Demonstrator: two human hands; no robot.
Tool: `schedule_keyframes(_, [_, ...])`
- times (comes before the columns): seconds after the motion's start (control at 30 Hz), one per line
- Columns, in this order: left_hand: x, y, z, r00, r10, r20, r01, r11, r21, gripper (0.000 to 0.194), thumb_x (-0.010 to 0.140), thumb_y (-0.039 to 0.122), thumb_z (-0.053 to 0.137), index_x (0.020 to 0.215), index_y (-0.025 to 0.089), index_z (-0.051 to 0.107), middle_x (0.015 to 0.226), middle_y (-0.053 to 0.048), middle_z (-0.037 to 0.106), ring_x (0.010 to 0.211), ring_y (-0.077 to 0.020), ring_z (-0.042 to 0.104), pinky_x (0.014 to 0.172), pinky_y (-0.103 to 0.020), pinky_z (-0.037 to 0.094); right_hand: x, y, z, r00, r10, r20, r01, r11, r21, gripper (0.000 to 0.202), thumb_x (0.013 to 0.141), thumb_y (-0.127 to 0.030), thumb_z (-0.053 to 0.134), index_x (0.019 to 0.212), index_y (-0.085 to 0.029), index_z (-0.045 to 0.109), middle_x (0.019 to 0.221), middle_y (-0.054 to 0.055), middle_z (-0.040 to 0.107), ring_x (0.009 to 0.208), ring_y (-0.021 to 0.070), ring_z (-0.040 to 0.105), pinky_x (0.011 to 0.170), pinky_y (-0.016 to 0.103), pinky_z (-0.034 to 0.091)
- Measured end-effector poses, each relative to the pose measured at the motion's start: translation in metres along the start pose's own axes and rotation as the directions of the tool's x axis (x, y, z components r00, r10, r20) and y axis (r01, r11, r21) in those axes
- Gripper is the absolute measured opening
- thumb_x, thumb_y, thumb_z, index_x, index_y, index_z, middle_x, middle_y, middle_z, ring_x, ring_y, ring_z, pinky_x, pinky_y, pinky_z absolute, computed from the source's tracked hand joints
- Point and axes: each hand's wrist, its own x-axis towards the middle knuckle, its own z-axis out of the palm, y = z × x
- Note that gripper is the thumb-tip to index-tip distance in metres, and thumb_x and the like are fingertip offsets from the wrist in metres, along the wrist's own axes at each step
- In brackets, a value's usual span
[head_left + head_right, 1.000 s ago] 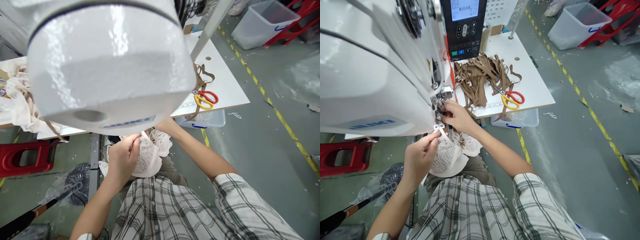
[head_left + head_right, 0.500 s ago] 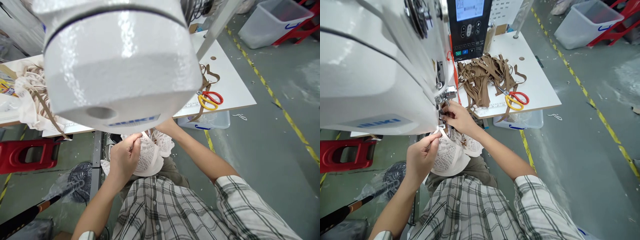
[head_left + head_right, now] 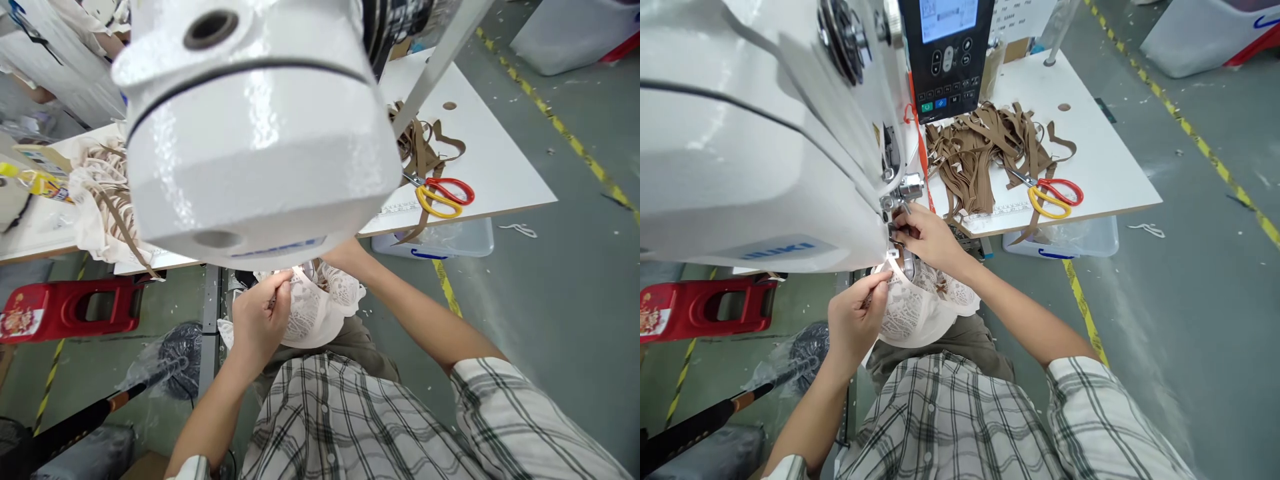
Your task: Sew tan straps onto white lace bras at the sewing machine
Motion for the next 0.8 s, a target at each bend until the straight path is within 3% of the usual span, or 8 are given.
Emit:
schedule_keyframes(0.43, [-0.008,-0.017,0.007,0.998,0.001,-0.061,-0.002,1.000,-0.016,0.028,0.098,0.028,0.049,0.117,0.021,0.068,0.115,-0.007,0.075,0.097,-0.0175,0.072,0.081,-0.026,0.056,-0.004,-0.001,0.002,0.999,0.030,-0.044,-0.030,1.000,0.000,0.013,0.085,-0.031,0.058,0.078,-0.019,0.060,0.089,0.004,0.060,0.075,0.0171,0.054,0.072,0.033,0.046])
schedule_keyframes(0.6, [-0.020,-0.010,0.014,0.994,0.112,-0.011,-0.113,0.992,-0.054,0.027,0.098,0.023,0.049,0.117,0.019,0.067,0.104,-0.006,0.076,0.087,-0.0148,0.071,0.077,-0.024,0.053,-0.018,-0.009,-0.012,0.998,0.068,0.012,-0.069,0.997,0.017,0.016,0.086,-0.030,0.057,0.076,-0.018,0.059,0.092,0.005,0.063,0.079,0.0169,0.055,0.074,0.031,0.046])
schedule_keyframes(0.7, [-0.026,-0.011,0.016,0.982,0.184,-0.042,-0.183,0.983,0.024,0.028,0.097,0.021,0.049,0.120,0.018,0.065,0.090,-0.005,0.072,0.077,-0.0145,0.065,0.072,-0.025,0.050,-0.022,-0.010,-0.016,0.997,0.063,0.047,-0.063,0.998,0.017,0.017,0.088,-0.032,0.057,0.078,-0.019,0.060,0.095,0.005,0.064,0.084,0.0179,0.057,0.078,0.031,0.046])
schedule_keyframes(0.8, [-0.028,-0.011,0.020,0.959,0.247,-0.142,-0.217,0.956,0.196,0.029,0.094,0.022,0.054,0.121,0.019,0.065,0.100,-0.010,0.066,0.093,-0.0201,0.062,0.084,-0.033,0.049,-0.021,-0.008,-0.016,0.996,0.048,0.070,-0.048,0.999,-0.002,0.015,0.089,-0.030,0.055,0.080,-0.019,0.061,0.097,0.006,0.064,0.087,0.0186,0.057,0.080,0.032,0.047])
